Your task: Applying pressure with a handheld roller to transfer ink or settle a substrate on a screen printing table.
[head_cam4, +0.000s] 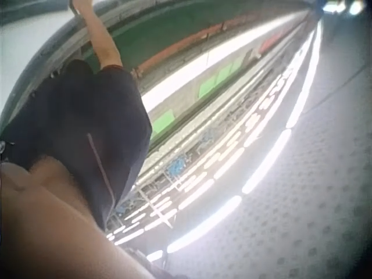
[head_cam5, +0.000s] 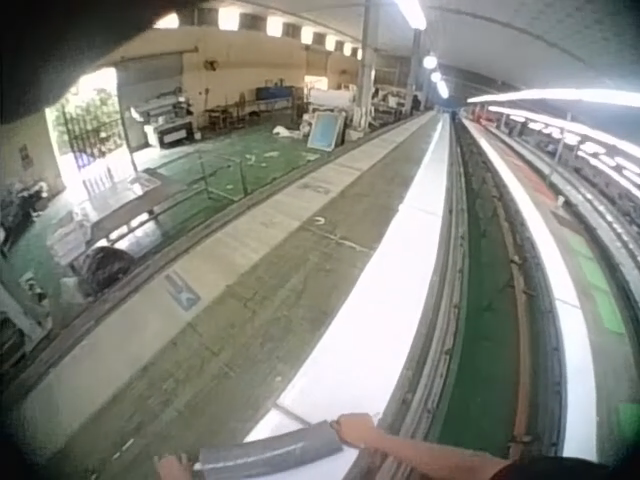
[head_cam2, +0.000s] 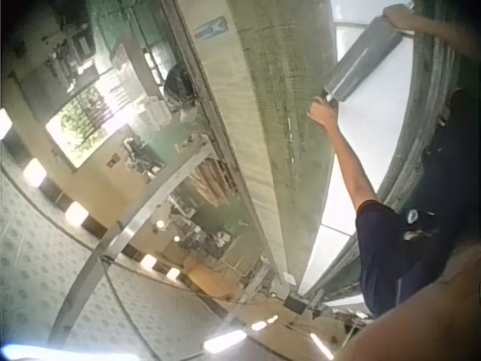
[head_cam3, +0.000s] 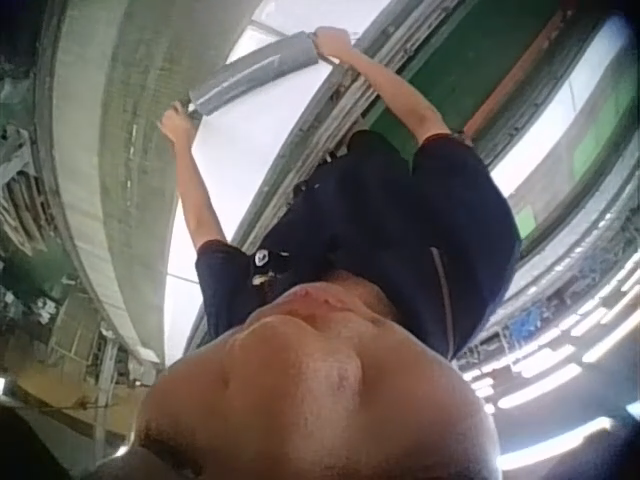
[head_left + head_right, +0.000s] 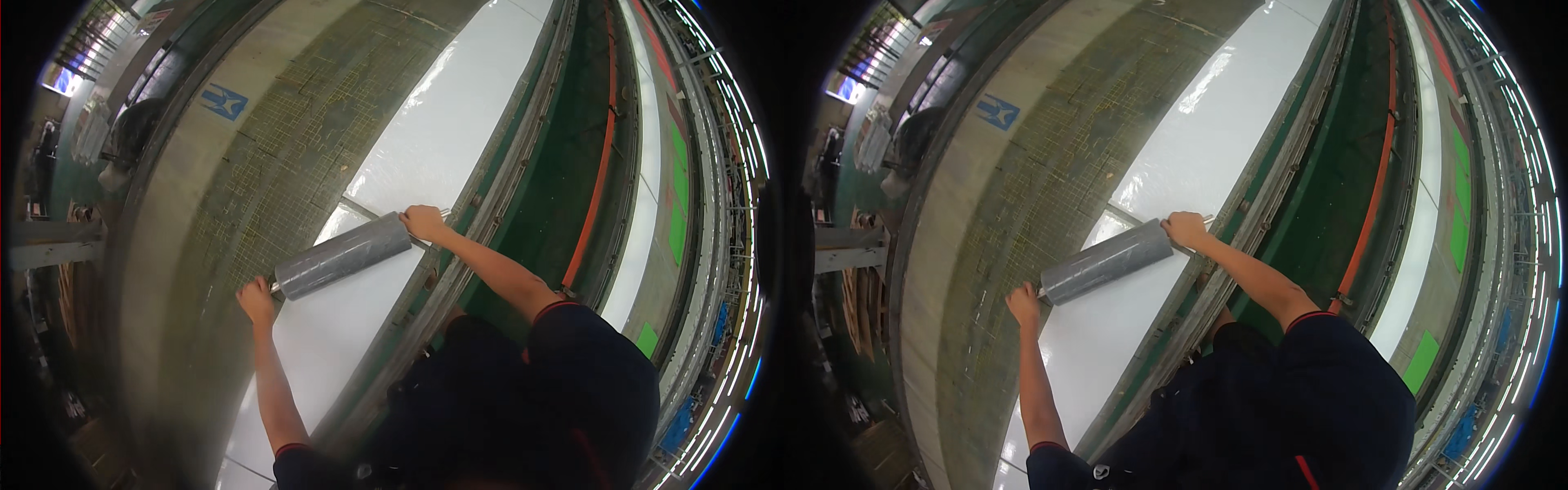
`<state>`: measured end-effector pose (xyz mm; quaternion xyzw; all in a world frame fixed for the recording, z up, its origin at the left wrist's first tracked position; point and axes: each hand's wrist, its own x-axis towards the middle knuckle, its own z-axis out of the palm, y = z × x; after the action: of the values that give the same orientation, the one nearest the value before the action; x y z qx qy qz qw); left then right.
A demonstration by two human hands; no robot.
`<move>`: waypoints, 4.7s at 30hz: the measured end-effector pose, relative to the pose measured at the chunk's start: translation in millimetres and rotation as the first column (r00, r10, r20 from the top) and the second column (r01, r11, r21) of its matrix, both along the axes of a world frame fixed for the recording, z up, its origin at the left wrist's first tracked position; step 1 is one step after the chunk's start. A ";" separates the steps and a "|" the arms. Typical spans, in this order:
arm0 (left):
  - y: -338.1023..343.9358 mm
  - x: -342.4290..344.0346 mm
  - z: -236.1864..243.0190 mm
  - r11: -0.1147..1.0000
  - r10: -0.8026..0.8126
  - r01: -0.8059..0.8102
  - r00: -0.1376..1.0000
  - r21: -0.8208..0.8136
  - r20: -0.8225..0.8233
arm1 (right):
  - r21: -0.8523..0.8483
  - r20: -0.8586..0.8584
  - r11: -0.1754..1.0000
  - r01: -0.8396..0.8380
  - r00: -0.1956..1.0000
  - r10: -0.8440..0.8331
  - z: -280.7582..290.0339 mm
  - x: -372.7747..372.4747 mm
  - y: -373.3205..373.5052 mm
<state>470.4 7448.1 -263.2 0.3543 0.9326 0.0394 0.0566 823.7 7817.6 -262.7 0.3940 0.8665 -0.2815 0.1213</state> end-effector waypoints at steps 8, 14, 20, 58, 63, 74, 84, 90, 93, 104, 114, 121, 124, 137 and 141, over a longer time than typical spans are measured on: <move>227.6 -46.7 17.8 0.870 -0.492 0.491 0.870 -0.028 -0.033 | -0.082 -0.029 0.856 0.511 0.857 -0.514 -0.7 95.4 -61.0; 350.0 -35.8 12.1 0.731 -0.674 0.677 0.736 -0.088 0.064 | -0.081 -0.088 0.737 0.671 0.732 -0.676 5.5 111.5 -39.4; 434.0 -44.9 13.2 0.674 -0.679 0.710 0.704 -0.206 0.208 | -0.166 -0.140 0.695 0.700 0.681 -0.719 -6.0 107.5 -23.5; 457.6 247.0 -3.7 0.850 0.087 -0.129 0.990 0.511 0.107 | -0.326 -0.191 0.756 0.567 0.744 -0.640 -6.2 125.9 79.3; 481.3 249.1 -1.6 0.911 0.158 -0.151 0.987 0.383 0.013 | -0.370 -0.217 0.749 0.550 0.733 -0.645 -4.7 129.6 97.1; 507.4 227.4 33.4 0.821 -0.360 0.190 0.904 0.538 0.231 | -0.086 -0.389 0.840 0.535 0.759 -0.523 -14.1 164.8 147.1; 694.3 276.9 26.1 0.785 -0.295 0.213 0.954 0.581 0.048 | -0.103 -0.179 0.879 0.465 0.861 -0.477 -16.9 169.9 261.8; 719.1 295.5 38.0 0.732 -0.454 0.292 0.883 0.616 0.121 | -0.103 -0.166 0.892 0.441 0.877 -0.452 -12.6 195.4 357.9; 743.1 298.1 15.2 0.718 -0.521 0.492 0.849 0.493 -0.088 | -0.133 -0.105 0.896 0.424 0.893 -0.438 -9.7 198.6 399.0; 1025.8 338.9 41.4 0.676 -0.301 0.152 0.950 0.721 0.081 | -0.125 -0.037 0.872 0.473 0.876 -0.480 -21.4 203.5 564.1; 1066.4 325.9 11.9 0.756 -0.578 0.562 0.814 0.335 -0.059 | -0.447 -0.044 0.788 0.423 0.870 -0.492 -5.0 236.8 666.1; 1174.9 360.8 22.8 0.915 -0.192 0.042 0.921 0.402 0.340 | -0.558 -0.072 0.747 0.361 0.876 -0.477 -4.2 262.6 761.5; 1201.0 358.3 27.9 0.778 -0.170 -0.098 0.918 0.621 0.358 | -0.637 -0.091 0.707 0.308 0.880 -0.466 4.7 270.3 785.7; 1233.8 381.4 11.1 0.888 -0.178 0.172 0.984 0.426 -0.026 | -0.681 -0.073 0.667 0.303 0.878 -0.473 -27.4 269.3 847.2; 1345.1 397.2 22.0 0.703 -0.099 -0.231 0.905 0.673 0.414 | -0.618 -0.036 0.716 0.324 0.899 -0.437 -19.2 269.4 902.3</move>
<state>867.6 8793.2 -241.1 0.2968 0.8227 0.4714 0.1137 1093.1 8719.9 -281.9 0.4784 0.6398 -0.5931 0.1001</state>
